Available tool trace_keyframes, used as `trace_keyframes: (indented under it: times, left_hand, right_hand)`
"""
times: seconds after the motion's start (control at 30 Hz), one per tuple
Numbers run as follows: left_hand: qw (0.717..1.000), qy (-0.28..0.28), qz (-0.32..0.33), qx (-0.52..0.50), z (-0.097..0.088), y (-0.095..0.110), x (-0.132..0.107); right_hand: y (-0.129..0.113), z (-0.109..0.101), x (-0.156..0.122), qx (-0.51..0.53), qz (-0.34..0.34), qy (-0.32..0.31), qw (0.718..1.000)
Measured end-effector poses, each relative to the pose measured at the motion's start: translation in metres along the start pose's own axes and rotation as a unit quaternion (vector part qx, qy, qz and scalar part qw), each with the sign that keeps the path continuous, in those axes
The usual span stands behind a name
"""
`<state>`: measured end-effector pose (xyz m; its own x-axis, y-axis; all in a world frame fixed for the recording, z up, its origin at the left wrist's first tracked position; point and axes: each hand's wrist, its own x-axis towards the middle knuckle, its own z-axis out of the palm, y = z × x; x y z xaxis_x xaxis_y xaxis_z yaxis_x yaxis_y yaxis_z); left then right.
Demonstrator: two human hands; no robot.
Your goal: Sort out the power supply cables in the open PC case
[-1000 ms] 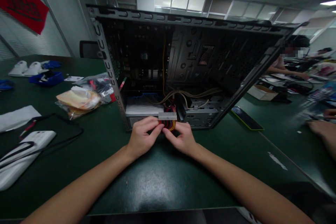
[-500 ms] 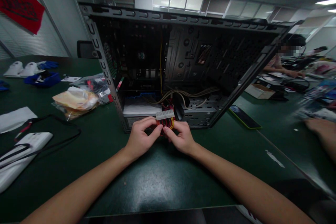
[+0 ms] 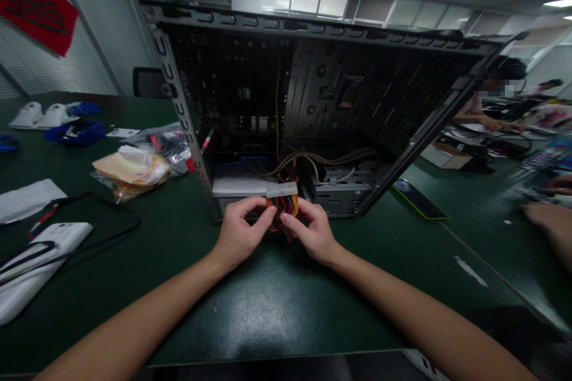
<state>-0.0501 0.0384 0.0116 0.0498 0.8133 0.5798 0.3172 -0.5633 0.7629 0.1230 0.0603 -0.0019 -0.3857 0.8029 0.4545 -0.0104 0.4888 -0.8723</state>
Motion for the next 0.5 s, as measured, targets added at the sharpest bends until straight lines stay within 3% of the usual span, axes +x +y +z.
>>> trace_keyframes:
  times: [0.5]
  left_hand:
    - [0.997,-0.045,-0.015,-0.059,0.0018,-0.0062,0.001]
  right_hand:
    - [0.0039,0.0002,0.0006,-0.082,-0.036,0.004,0.996]
